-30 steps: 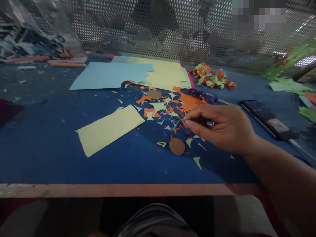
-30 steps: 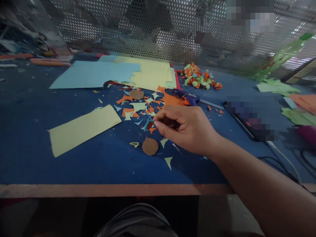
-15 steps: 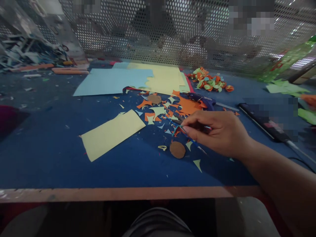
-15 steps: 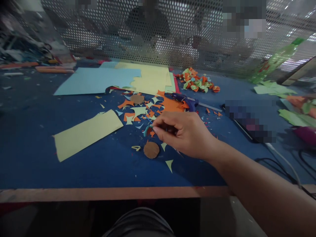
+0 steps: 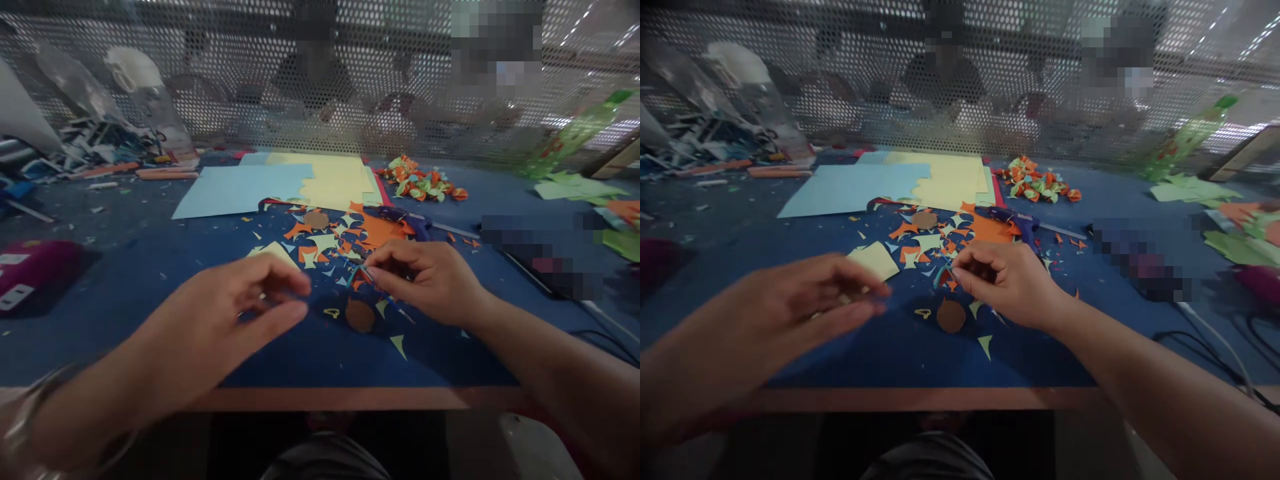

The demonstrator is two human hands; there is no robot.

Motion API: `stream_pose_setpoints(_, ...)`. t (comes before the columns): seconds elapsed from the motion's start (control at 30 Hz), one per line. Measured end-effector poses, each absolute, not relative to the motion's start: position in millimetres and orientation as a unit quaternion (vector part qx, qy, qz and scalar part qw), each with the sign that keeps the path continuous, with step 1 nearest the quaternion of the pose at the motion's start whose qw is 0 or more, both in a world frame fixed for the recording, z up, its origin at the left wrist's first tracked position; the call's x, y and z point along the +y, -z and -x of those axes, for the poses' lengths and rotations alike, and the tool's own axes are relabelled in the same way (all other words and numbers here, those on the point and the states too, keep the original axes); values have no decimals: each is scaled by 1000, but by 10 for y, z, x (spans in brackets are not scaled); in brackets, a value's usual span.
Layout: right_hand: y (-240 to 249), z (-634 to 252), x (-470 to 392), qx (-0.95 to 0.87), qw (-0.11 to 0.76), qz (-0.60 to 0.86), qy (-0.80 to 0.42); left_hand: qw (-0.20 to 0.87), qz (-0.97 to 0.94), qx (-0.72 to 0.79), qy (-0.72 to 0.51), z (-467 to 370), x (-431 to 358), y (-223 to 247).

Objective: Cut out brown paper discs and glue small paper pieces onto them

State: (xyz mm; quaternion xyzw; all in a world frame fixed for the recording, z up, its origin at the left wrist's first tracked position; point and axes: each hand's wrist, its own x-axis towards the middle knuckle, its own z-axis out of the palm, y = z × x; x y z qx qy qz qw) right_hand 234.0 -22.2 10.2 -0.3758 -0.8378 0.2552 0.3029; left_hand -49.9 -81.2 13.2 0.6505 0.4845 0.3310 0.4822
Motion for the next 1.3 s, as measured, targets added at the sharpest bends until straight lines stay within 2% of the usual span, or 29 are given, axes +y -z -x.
stream_pose_setpoints(0.07,-113,-2342,-220,-830,308,383,-263,463,-699,463,-287,292,-445,-233)
stream_pose_setpoints(0.17,-129,-2352,-209,-821,313,391,-273,519,-719,379,-265,53,-123,-201)
stream_pose_setpoints(0.43,-105,-2362,-158,-809,294,409,-304,610,-661,335,-281,56,-63,-62)
stream_pose_setpoints(0.97,-129,-2341,-197,-814,287,406,-301,648,-631,310,-294,67,-12,-9)
stream_pose_setpoints(1.3,-104,-2277,-204,-824,288,397,-283,592,-644,360,-324,-16,-69,-53)
